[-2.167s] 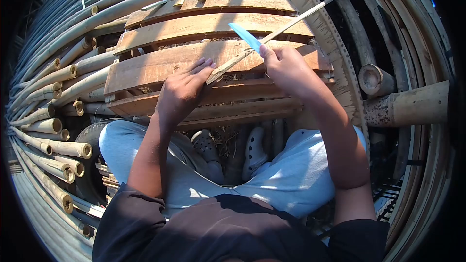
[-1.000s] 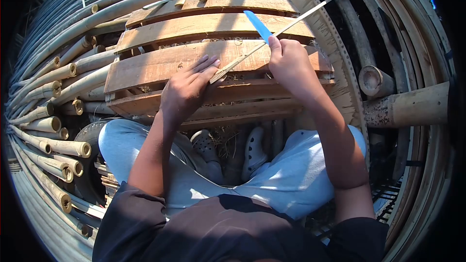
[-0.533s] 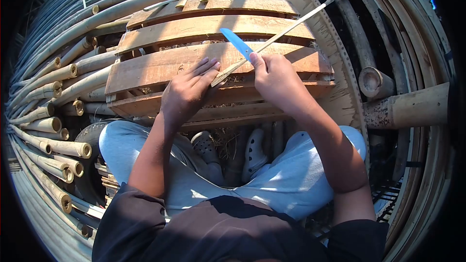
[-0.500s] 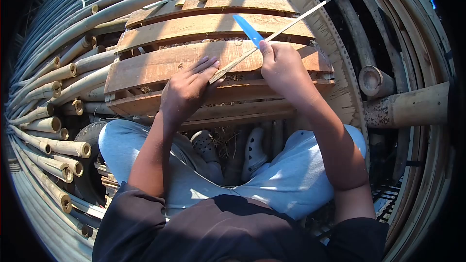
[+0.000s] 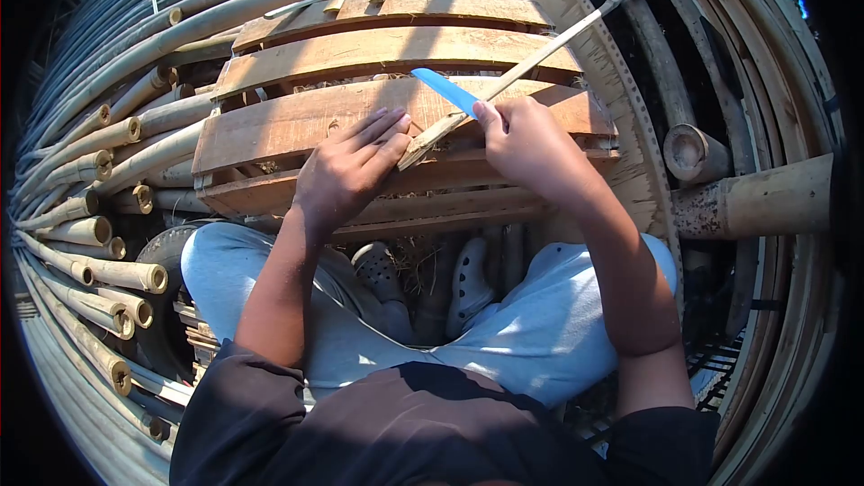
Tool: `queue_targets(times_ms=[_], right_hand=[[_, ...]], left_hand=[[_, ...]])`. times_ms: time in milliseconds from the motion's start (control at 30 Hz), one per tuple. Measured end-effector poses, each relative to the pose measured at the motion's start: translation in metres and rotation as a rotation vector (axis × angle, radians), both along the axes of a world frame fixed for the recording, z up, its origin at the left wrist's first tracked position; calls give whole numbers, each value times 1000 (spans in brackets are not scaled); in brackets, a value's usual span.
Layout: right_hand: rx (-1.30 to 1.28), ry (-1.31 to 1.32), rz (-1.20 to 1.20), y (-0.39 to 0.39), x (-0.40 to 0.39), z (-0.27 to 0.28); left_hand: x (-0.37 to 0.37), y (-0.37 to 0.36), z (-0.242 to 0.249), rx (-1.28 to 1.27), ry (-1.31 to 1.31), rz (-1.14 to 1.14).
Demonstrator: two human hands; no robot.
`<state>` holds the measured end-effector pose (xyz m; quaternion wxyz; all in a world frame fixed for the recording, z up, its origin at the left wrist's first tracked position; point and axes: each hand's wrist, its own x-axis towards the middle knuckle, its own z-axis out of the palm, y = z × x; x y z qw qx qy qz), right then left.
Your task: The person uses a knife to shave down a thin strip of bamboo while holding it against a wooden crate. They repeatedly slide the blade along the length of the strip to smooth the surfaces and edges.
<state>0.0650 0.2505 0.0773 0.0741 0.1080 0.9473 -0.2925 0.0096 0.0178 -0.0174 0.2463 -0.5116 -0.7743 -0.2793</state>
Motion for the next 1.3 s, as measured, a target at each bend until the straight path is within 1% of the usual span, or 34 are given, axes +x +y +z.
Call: queue_targets(times_ms=[67,100,133,200,233,267,333,367,400,467,500,533,600,667,733,800,867,900,933,1000,1033,1067,1133,1167,1200,1267,1300], right_hand=[[60,-14,-129,18,-13,19],[26,42,-177,24,-16,10],[30,47,-174,17,-11,2],[52,107,15,-7,6,-14],[36,128,25,-7,6,-12],[-12,-19,-16,3,0,-2],[59,85,-133,20,-13,12],[56,58,-171,17,-13,17],[57,213,-82,17,-9,-6],[3,179,4,-16,14,-17],[21,209,15,-14,14,-18],[-53,23,-8,-5,5,-7],[-13,81,-136,12,-10,8],[31,123,-180,9,-8,-2],[47,251,64,-17,12,-26],[75,302,61,-15,10,-20],[-34,83,-97,5,-7,9],[-3,95,-181,10,-12,12],[0,95,-179,2,-6,6],[-2,173,-8,-24,11,-17],[-1,227,18,-25,13,-19],[-49,69,-9,-13,8,-11],[-9,101,-91,8,-9,2],[20,75,-162,12,-14,7],[23,75,-161,6,-7,-1],[10,181,31,-14,9,-24],[37,175,66,-13,10,-19]], left_hand=[[1,1,3,-22,21,28],[3,1,1,-20,16,28],[1,0,0,-28,27,28],[-2,-1,0,-39,43,35],[-2,0,-1,-57,62,40],[-1,0,-3,-75,76,42],[-1,-1,-6,-47,29,38],[-2,-1,-6,-15,-8,42],[-2,-1,-5,-10,-3,46],[-1,-1,-3,-18,39,11],[-3,-1,-2,-21,42,13],[-2,-1,-1,-26,51,26],[0,0,-4,-28,50,32],[-1,-1,-6,9,-23,35],[-3,-1,-4,2,1,41],[-1,-3,-4,-30,29,29],[0,-1,-3,-26,-14,41],[1,-1,-3,-13,-51,65],[1,0,-4,-10,-52,66],[-2,-1,-4,-41,38,26],[-1,-3,-3,-25,19,12],[-1,-2,-2,-30,19,6],[2,1,-1,0,0,40],[4,1,-2,2,-7,39],[3,0,-2,-13,-8,32],[-1,-1,0,-28,7,37],[-2,-2,-2,-52,28,39]])
